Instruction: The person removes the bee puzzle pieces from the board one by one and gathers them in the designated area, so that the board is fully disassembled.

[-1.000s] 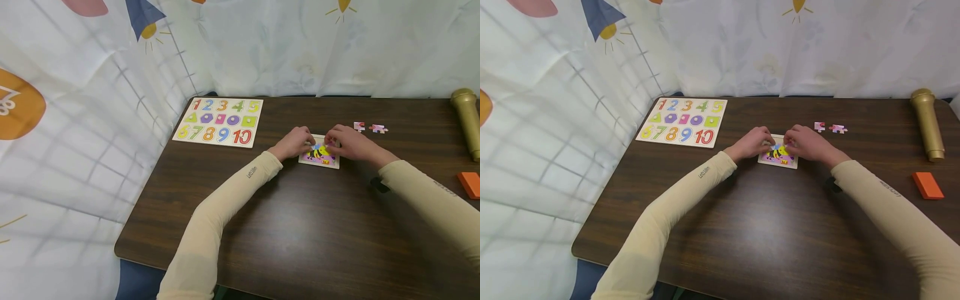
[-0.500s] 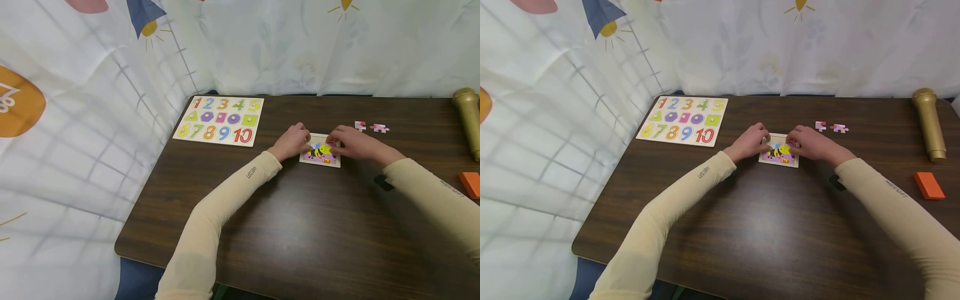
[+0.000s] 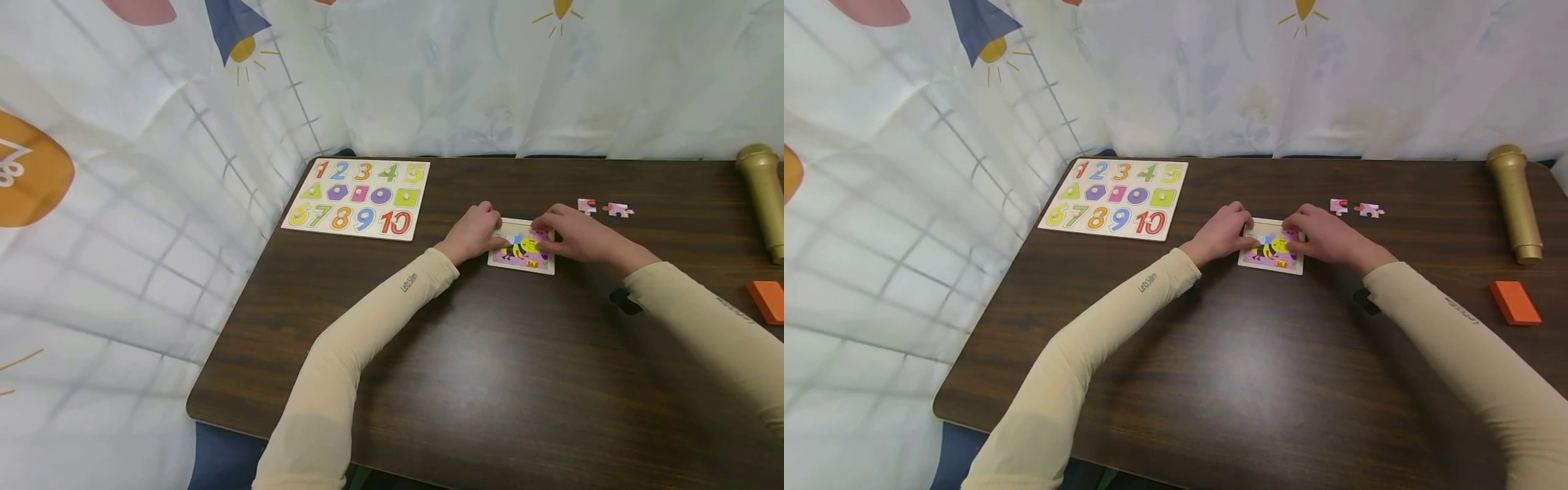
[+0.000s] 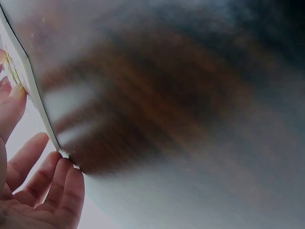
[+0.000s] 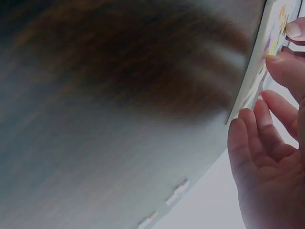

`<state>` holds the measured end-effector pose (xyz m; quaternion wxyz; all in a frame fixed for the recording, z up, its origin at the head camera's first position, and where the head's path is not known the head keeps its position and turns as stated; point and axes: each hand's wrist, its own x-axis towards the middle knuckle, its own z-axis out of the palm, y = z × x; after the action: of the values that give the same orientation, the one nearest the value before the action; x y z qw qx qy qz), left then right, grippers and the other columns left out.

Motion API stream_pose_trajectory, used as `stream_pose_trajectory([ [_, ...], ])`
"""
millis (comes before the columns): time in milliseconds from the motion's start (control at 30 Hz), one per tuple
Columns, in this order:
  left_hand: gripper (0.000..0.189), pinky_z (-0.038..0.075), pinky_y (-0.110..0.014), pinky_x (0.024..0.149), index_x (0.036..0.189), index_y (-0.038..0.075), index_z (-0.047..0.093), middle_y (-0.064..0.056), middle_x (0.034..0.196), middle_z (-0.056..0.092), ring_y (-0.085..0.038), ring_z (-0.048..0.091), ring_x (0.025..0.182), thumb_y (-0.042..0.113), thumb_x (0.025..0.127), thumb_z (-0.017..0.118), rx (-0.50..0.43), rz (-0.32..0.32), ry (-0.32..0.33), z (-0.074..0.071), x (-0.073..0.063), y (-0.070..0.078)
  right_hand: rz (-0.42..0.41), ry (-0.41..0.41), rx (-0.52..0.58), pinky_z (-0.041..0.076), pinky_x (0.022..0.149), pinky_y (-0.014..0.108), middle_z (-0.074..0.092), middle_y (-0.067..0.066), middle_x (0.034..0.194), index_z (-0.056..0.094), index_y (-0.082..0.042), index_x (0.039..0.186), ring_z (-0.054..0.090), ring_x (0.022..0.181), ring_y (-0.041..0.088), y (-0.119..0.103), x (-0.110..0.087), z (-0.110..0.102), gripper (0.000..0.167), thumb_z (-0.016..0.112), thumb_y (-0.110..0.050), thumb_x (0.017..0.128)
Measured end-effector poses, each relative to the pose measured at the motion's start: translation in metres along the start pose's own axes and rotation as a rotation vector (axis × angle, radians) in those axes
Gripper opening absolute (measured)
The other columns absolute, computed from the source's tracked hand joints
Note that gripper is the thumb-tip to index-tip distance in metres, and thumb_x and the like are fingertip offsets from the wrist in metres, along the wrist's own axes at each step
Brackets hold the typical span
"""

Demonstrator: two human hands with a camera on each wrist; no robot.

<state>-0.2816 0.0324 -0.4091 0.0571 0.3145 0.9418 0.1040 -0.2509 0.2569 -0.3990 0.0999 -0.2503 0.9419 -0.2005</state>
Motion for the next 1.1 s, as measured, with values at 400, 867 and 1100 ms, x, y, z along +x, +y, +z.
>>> stream_pose_trajectory([
  [400,0.037,0.042,-0.028,0.088,0.109,0.01,0.067,-0.004,0.111,0.054,-0.019,0.05,0.098,0.043,0.092,0.066,0.053,-0.007,-0.011,0.0,0.001,0.001,-0.018,-0.008,-0.038,0.045,0.092,0.053,0.055,0.02,0.117,0.061,0.003,0.122,0.053,0.1,0.032,0.002,-0.003,-0.001,0.038,0.071,-0.011,0.088],
  [867,0.037,0.04,-0.027,0.089,0.11,0.009,0.066,-0.005,0.112,0.054,-0.02,0.048,0.099,0.041,0.092,0.067,0.053,-0.03,-0.051,-0.005,0.003,0.005,-0.078,0.026,-0.047,0.045,0.094,0.054,0.058,0.019,0.117,0.065,0.001,0.117,0.054,0.105,0.034,0.006,-0.008,-0.003,0.035,0.076,-0.009,0.085],
  [1100,0.037,0.041,-0.028,0.089,0.11,0.008,0.066,-0.005,0.112,0.054,-0.02,0.048,0.099,0.041,0.092,0.068,0.024,-0.042,-0.052,-0.007,0.001,0.006,-0.051,0.071,-0.022,0.043,0.095,0.054,0.058,0.019,0.12,0.065,0.0,0.12,0.052,0.111,0.034,0.015,-0.014,-0.006,0.035,0.074,-0.008,0.087],
])
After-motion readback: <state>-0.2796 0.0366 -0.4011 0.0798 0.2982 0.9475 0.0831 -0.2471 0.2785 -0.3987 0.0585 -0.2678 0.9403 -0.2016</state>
